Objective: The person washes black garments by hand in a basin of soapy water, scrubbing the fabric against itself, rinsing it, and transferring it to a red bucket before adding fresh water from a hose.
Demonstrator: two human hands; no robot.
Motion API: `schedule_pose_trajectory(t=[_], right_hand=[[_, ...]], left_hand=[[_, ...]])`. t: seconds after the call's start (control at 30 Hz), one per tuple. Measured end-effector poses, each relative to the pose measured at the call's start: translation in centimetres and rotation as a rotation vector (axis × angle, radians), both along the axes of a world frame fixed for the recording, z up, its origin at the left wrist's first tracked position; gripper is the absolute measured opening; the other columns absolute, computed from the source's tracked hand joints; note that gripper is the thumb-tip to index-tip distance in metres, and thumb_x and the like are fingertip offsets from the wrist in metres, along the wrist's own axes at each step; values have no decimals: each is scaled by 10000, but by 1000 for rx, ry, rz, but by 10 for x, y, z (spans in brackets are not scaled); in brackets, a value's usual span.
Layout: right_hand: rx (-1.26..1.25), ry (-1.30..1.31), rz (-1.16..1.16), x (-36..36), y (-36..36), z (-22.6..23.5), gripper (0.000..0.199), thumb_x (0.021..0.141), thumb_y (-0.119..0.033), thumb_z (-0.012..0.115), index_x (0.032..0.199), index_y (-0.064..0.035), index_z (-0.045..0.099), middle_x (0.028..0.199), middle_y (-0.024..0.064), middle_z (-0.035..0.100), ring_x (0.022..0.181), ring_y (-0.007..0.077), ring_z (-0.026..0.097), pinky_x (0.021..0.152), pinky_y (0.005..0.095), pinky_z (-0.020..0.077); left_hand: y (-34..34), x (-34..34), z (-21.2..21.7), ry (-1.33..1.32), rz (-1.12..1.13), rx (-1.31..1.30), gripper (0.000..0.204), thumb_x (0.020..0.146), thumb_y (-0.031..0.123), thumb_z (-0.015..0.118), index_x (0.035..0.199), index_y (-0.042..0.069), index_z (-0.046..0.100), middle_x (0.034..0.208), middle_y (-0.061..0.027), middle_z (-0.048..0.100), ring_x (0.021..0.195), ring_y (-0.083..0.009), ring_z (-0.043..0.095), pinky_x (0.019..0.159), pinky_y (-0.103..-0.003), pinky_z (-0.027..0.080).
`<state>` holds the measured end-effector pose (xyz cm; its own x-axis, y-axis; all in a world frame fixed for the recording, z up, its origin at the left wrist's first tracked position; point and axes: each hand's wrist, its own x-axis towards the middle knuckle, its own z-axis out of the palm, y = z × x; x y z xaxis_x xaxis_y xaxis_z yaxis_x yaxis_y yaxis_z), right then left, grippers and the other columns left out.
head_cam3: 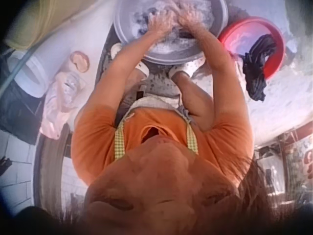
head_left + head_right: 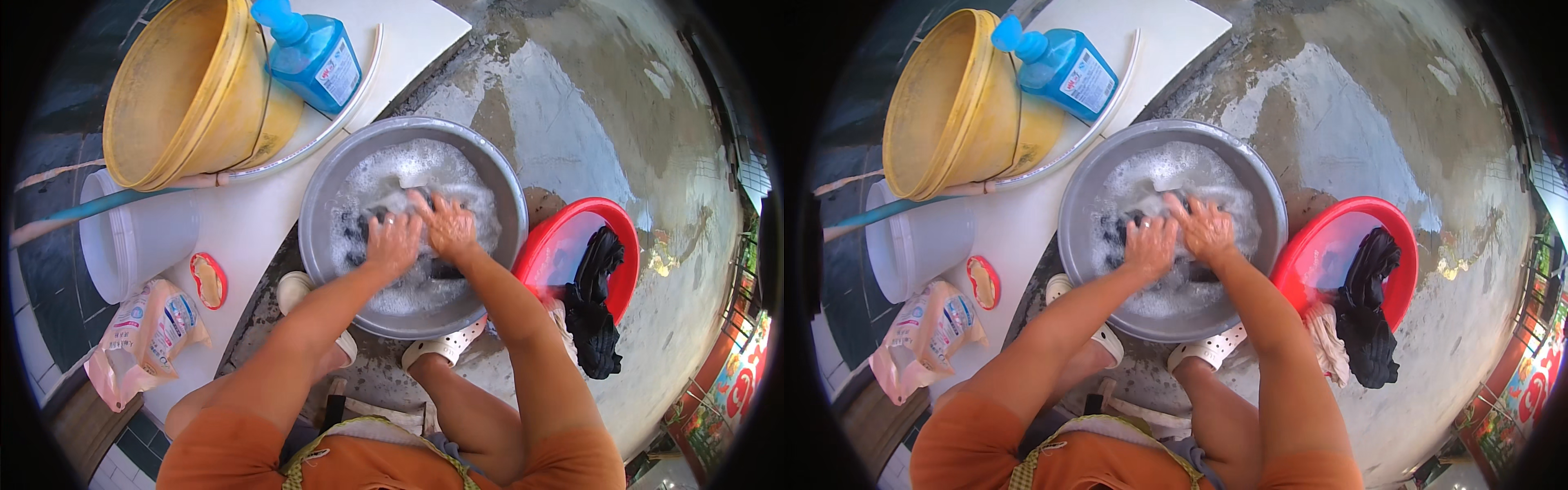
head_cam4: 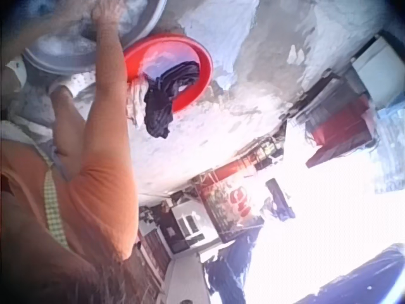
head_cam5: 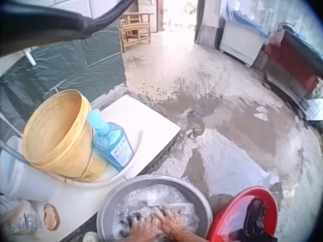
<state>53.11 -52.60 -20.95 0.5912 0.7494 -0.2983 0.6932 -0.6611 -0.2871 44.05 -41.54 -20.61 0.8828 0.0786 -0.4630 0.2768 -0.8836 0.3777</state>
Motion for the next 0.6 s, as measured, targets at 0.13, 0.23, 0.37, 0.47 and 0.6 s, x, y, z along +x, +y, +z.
schedule_pose_trajectory(t=[0.13,0.23,0.37,0.47,0.6], right_hand=[[-33,347,-283,40,0,-57,262,818,-173,448,1020,-140,610,980,156,621,905,326,594,769,444,465],[-18,351,-329,48,40,-22,259,830,-154,435,998,-41,597,978,192,617,914,321,599,775,401,476],[-14,856,-499,85,34,30,322,847,-268,482,1025,-28,602,940,169,635,841,268,621,735,358,485],[368,771,-771,69,-4,12,361,875,-372,478,985,-65,633,851,102,640,782,217,597,712,354,468],[513,764,-292,8,5,63,303,864,-327,502,997,-100,652,1043,139,610,902,315,577,787,362,452]], left_hand=[[13,54,-1,343,227,-194,405,844,239,411,1207,76,489,1116,-204,547,1096,-378,476,910,-543,334],[46,56,-29,8,250,143,387,855,251,416,1183,79,526,1046,-238,578,1027,-399,522,928,-494,362],[90,53,-34,192,429,-609,446,867,413,444,1174,106,544,1125,-201,555,1079,-318,521,916,-451,401],[64,40,23,157,1065,-1252,589,848,555,431,1183,81,526,1182,-154,540,1096,-279,518,923,-431,412],[50,15,48,404,1222,-1626,778,752,755,357,1146,107,534,1149,-120,560,1059,-274,540,937,-443,406]])
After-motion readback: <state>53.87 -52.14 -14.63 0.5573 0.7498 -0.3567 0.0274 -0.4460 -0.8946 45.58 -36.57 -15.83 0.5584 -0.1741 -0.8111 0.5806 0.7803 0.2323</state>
